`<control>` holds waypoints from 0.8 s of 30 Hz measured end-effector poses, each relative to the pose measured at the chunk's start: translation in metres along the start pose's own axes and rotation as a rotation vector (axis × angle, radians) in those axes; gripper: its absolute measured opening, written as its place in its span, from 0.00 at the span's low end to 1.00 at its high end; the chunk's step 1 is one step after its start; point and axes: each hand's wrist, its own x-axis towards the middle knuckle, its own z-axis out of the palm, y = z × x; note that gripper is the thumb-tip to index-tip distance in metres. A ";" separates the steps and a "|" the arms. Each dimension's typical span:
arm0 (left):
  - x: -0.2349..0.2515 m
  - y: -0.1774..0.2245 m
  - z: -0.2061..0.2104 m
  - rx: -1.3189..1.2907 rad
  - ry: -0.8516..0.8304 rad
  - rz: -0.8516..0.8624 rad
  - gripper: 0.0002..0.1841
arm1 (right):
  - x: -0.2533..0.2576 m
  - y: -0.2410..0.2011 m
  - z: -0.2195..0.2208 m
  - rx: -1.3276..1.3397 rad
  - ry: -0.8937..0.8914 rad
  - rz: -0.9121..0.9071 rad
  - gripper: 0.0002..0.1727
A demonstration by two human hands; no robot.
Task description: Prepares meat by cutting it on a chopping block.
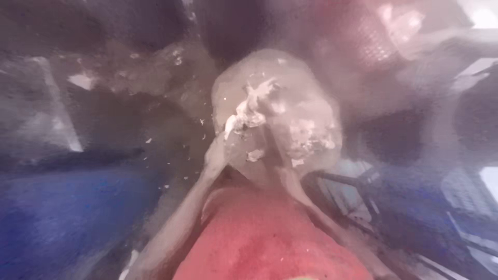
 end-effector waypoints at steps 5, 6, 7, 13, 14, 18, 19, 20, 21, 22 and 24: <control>0.002 0.018 0.075 0.171 -0.231 0.204 0.27 | -0.023 -0.018 -0.009 -0.017 0.063 -0.089 0.29; 0.002 0.018 0.079 0.173 -0.266 0.175 0.26 | -0.025 -0.018 -0.012 -0.056 0.055 -0.093 0.29; 0.000 0.018 0.076 0.155 -0.293 0.125 0.24 | -0.024 -0.015 -0.014 -0.100 0.036 -0.092 0.29; -0.029 -0.013 0.057 -0.139 -0.374 -0.053 0.22 | -0.030 -0.033 -0.023 -0.205 -0.120 -0.054 0.29; -0.032 -0.017 0.060 -0.191 -0.379 -0.062 0.22 | -0.039 -0.051 -0.026 -0.175 -0.127 -0.113 0.29; -0.037 -0.025 0.072 -0.281 -0.277 -0.032 0.20 | -0.058 -0.098 -0.023 -0.020 -0.114 -0.507 0.42; -0.035 -0.026 0.074 -0.285 -0.256 -0.020 0.20 | -0.053 -0.095 -0.019 -0.042 -0.115 -0.542 0.41; -0.035 -0.027 0.076 -0.307 -0.247 -0.017 0.19 | -0.045 -0.086 -0.016 -0.120 -0.141 -0.506 0.37; -0.035 -0.028 0.078 -0.319 -0.242 -0.029 0.19 | -0.033 -0.075 -0.014 -0.241 -0.217 -0.372 0.33; -0.034 -0.026 0.078 -0.295 -0.249 -0.061 0.20 | -0.016 -0.064 -0.011 -0.368 -0.292 -0.232 0.32; -0.037 -0.024 0.076 -0.227 -0.270 -0.088 0.20 | 0.003 -0.051 -0.007 -0.523 -0.298 -0.141 0.32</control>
